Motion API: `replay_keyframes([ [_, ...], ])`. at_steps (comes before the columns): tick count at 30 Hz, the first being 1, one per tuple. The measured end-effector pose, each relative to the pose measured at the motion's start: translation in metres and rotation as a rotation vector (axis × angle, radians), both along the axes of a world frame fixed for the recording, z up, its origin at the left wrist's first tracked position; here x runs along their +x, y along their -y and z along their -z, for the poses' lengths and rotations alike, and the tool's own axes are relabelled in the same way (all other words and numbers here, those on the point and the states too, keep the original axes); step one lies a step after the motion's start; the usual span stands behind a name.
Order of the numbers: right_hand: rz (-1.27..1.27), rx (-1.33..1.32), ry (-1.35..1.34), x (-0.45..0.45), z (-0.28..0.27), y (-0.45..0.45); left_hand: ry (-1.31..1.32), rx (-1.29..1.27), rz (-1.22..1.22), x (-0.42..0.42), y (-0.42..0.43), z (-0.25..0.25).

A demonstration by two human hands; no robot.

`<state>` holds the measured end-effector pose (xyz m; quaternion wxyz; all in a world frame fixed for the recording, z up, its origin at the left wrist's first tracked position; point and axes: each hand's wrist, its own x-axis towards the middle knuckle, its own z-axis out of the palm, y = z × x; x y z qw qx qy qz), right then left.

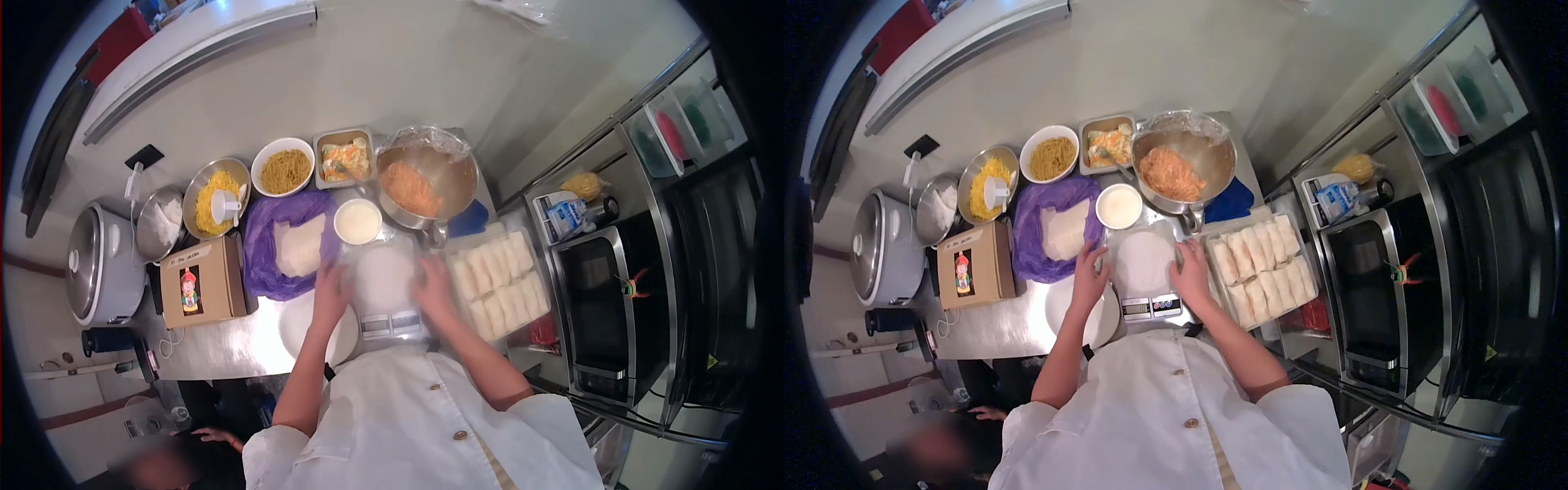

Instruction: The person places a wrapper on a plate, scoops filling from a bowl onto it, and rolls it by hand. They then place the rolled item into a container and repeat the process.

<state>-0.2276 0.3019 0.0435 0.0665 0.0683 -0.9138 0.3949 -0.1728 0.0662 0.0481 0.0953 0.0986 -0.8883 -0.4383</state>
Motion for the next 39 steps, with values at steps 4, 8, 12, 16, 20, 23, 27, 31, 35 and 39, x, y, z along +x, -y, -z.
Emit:
replay_keyframes([
  [4, -0.176, -0.106, 0.113, 0.003, -0.071, -0.019, 0.021, 0.017, -0.064, 0.026, 0.019, -0.008],
  [8, -0.242, -0.132, -0.075, -0.037, -0.132, -0.024, 0.062, 0.022, -0.079, 0.050, 0.030, -0.012],
  [12, -0.239, -0.020, -0.165, -0.107, -0.147, -0.022, 0.008, -0.008, -0.044, 0.048, 0.019, -0.036],
  [16, -0.306, 0.127, -0.155, -0.181, -0.111, -0.007, -0.051, -0.040, 0.060, 0.005, -0.006, -0.061],
  [20, -0.342, 0.591, 0.518, -0.218, -0.089, 0.018, -0.130, -0.036, 0.083, -0.052, -0.054, -0.081],
  [23, -0.536, 0.761, 0.632, -0.253, -0.010, 0.018, -0.271, -0.096, 0.022, -0.096, -0.084, -0.085],
  [27, -0.586, 0.895, 0.788, -0.256, -0.001, 0.037, -0.244, -0.036, 0.014, -0.119, -0.099, -0.075],
  [31, -0.358, 0.846, 0.865, -0.272, 0.042, 0.036, -0.190, 0.043, 0.011, -0.121, -0.098, -0.067],
  [35, -0.077, 0.731, 0.912, -0.270, 0.014, 0.065, -0.209, -0.067, 0.027, -0.125, -0.095, -0.059],
  [39, -0.539, 0.988, 0.901, -0.281, 0.054, 0.028, -0.205, -0.089, 0.006, -0.130, -0.098, -0.049],
])
